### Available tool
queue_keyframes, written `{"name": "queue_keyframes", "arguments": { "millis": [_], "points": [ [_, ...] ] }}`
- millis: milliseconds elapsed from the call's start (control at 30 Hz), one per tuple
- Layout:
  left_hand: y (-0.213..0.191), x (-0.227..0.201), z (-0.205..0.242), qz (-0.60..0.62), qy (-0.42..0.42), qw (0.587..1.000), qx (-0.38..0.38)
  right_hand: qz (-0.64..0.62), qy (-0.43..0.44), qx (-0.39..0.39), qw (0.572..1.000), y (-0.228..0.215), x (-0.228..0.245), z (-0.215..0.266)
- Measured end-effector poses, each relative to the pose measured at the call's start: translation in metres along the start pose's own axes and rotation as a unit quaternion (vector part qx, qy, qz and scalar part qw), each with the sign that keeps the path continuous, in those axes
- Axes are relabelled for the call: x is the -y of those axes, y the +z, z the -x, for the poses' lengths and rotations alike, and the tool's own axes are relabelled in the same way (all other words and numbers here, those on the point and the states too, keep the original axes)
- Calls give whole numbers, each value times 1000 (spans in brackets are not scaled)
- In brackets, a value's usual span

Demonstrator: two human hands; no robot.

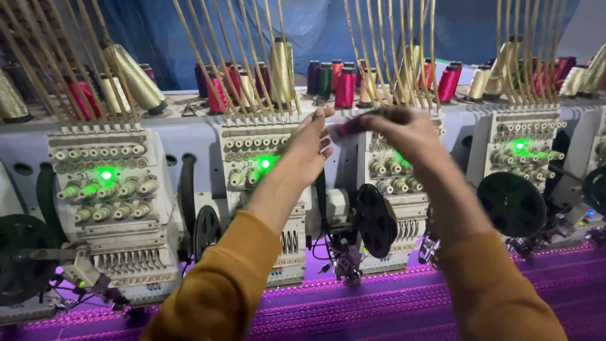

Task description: Replacing a thread cone on an industrial embroidery machine and adjusting the thread and fabric on the machine heads.

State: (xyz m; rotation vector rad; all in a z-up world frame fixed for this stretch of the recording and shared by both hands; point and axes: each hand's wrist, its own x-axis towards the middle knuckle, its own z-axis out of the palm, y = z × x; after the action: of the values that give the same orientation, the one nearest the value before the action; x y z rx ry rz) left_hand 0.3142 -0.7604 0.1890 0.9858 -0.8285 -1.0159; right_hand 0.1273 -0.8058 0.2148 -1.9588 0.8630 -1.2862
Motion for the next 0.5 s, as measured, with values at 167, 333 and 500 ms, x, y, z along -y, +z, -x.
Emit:
{"name": "queue_keyframes", "arguments": {
  "millis": [167, 333, 500],
  "points": [
    [-6, -12, 30, -37, -6, 998, -50, -226, 58, -71, 970, -45, 55, 58],
    [-6, -17, 47, -80, -22, 991, -109, -535, 63, -40, 842, -70, 40, 70],
    [-26, -6, 32, -82, -18, 987, -135, 180, 165, 23, 970, -69, 55, 93]
  ]
}}
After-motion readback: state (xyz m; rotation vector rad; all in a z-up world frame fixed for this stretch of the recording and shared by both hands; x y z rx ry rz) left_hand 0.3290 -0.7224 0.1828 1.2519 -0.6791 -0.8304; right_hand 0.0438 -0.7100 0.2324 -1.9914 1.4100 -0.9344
